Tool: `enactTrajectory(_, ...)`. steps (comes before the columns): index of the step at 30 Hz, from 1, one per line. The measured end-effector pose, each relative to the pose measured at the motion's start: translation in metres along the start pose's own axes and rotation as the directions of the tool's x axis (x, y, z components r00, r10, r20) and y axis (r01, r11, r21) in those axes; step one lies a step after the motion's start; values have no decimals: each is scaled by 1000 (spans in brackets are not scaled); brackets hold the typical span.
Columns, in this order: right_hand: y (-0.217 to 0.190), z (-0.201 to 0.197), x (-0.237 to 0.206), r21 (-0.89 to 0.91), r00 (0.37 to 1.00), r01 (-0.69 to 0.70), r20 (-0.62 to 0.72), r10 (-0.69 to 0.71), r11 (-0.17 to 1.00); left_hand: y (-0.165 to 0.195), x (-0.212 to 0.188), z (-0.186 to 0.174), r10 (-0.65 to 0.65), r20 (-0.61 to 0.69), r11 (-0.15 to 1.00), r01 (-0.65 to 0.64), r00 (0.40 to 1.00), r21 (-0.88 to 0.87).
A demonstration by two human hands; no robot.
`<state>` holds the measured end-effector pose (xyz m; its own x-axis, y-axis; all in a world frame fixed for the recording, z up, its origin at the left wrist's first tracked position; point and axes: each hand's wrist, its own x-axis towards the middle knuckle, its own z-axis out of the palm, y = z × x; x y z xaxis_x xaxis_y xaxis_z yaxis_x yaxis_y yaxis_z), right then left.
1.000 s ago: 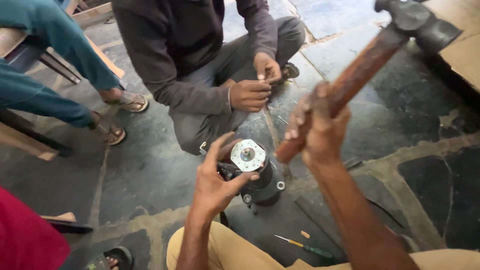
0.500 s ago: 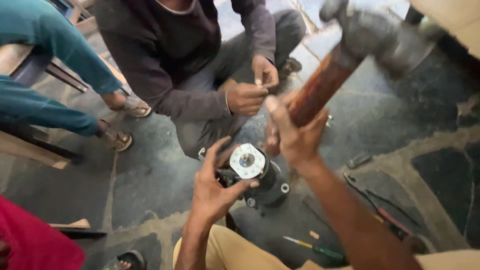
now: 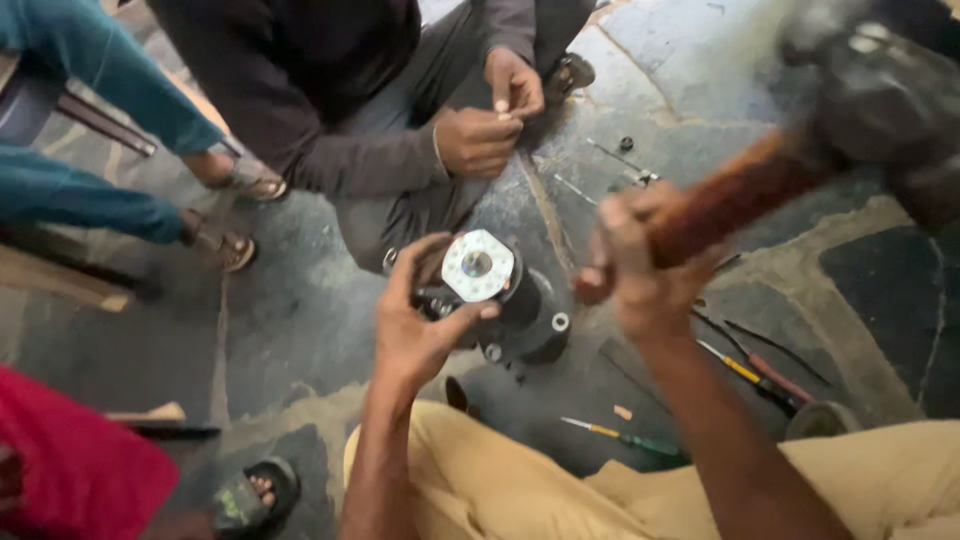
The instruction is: The person sits on the floor and assembles a starter motor. They apply grease to a component, insert the rotor, and use a hammer and screwdriver to secure the housing and internal parts.
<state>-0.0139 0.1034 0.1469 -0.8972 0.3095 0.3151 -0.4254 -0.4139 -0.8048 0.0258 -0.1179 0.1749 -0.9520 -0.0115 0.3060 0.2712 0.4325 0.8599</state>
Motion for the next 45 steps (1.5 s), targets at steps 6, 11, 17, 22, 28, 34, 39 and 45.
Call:
enactTrajectory(6,-34,-25,-32,28,995,84,48,-85,996,2,-29,24,-76,-264,997,77,962,-5)
enactTrajectory(11,-49,-17,-47,59,993,121,-9,-121,991,36,-53,78,-102,-640,935,294,761,200)
enactTrajectory(17,-67,-48,-46,-178,976,212,-6,-217,961,89,-66,17,-434,-140,849,456,890,268)
enactTrajectory(22,-78,-76,-38,38,963,220,-170,-211,975,132,-57,-42,-400,-76,543,303,913,783)
enactTrajectory(28,-104,-69,-44,114,973,193,-147,-176,975,85,4,-58,16,494,766,-328,869,552)
enactTrajectory(34,-112,-64,-49,79,974,166,-168,-151,983,22,-16,-53,-297,472,915,107,830,389)
enactTrajectory(39,-89,-48,-51,-310,998,-64,-37,55,949,-34,-34,-19,-11,421,995,-31,907,93)
enactTrajectory(45,-29,-8,-73,-384,938,-71,289,193,921,-36,-51,21,3,186,992,20,983,-124)
